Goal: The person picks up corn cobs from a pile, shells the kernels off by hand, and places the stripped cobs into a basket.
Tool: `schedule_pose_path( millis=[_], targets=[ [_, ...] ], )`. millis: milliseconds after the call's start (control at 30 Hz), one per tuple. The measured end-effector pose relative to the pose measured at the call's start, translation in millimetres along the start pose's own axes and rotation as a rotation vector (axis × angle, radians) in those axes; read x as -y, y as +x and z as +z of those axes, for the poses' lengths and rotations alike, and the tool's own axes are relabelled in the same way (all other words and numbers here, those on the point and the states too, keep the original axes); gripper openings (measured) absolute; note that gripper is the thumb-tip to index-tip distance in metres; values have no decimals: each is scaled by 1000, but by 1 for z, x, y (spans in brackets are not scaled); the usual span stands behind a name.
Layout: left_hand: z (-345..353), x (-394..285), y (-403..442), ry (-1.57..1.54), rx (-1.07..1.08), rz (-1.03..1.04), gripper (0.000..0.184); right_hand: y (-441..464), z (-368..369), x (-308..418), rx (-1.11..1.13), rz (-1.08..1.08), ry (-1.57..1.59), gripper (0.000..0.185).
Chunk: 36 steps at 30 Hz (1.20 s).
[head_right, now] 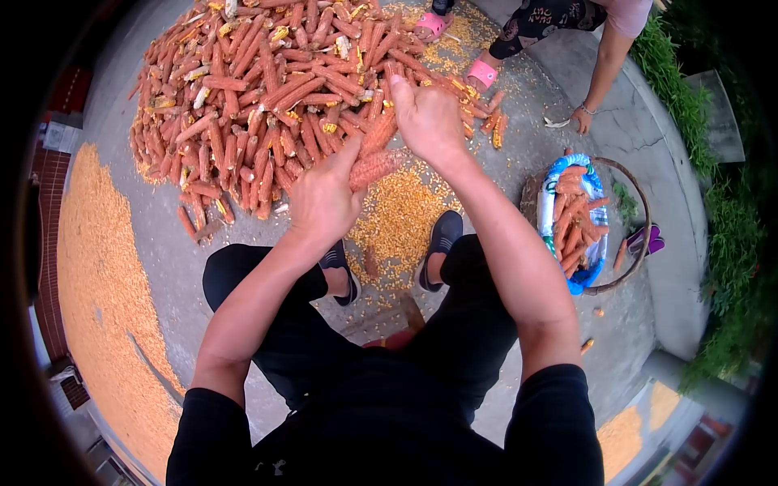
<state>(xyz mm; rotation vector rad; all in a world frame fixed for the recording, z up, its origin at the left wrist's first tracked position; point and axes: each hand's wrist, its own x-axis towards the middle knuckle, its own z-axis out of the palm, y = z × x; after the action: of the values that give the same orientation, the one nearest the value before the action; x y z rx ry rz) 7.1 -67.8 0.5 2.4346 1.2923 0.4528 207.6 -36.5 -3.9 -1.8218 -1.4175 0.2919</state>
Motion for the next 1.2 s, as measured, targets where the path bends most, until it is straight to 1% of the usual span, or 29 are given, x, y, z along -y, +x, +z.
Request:
schedule_pose_path(
  millis=[67, 133, 167, 267, 367, 467, 533, 633, 667, 733, 833, 933, 967, 1067, 1167, 1200],
  targets=[
    [-2, 0, 2, 22, 1, -2, 71, -1, 0, 1, 6, 47, 40, 66],
    [-6, -3, 4, -76, 41, -37, 68, 0, -2, 5, 12, 107, 93, 65],
    [-6, -5, 5, -125, 61, -53, 67, -1, -2, 5, 7, 93, 98, 64],
    [9, 8, 4, -502, 16, 66, 62, -4, -2, 2, -10, 32, 152, 61],
    [3, 15, 3, -975, 291, -127, 59, -8, -1, -4, -32, -46, 296, 58],
    [-12, 12, 5, -1251, 414, -235, 59, -10, 2, -9, -33, -56, 457, 52],
    [-17, 14, 8, -1362, 482, -220, 63, -9, 5, -8, -12, -38, 561, 47],
    [-26, 15, 10, -1550, 595, -227, 67, -15, 7, 5, 51, 75, 826, 38],
    [-28, 15, 11, -1616, 640, -235, 69, -14, 6, 3, 85, 120, 922, 40],
    [-26, 17, 11, -1635, 644, -238, 71, -13, 4, -1, 153, 211, 1111, 42],
    [-25, 14, 12, -1615, 618, -227, 72, -11, 0, 5, 156, 335, 1121, 45],
    [-22, 11, 11, -1573, 622, -235, 73, -13, -13, 16, 200, 248, 787, 47],
    [-22, 11, 11, -1558, 630, -241, 73, -15, -12, 15, 174, 130, 688, 46],
    [-22, 10, 10, -1643, 673, -239, 68, -13, -7, 9, 82, -73, 599, 45],
    [4, 6, 10, -1280, 327, -280, 62, -6, -12, 9, -112, -157, 241, 43],
    [9, 5, 7, -1132, 257, -206, 61, -6, -13, 10, -149, -205, 169, 43]
  ],
)
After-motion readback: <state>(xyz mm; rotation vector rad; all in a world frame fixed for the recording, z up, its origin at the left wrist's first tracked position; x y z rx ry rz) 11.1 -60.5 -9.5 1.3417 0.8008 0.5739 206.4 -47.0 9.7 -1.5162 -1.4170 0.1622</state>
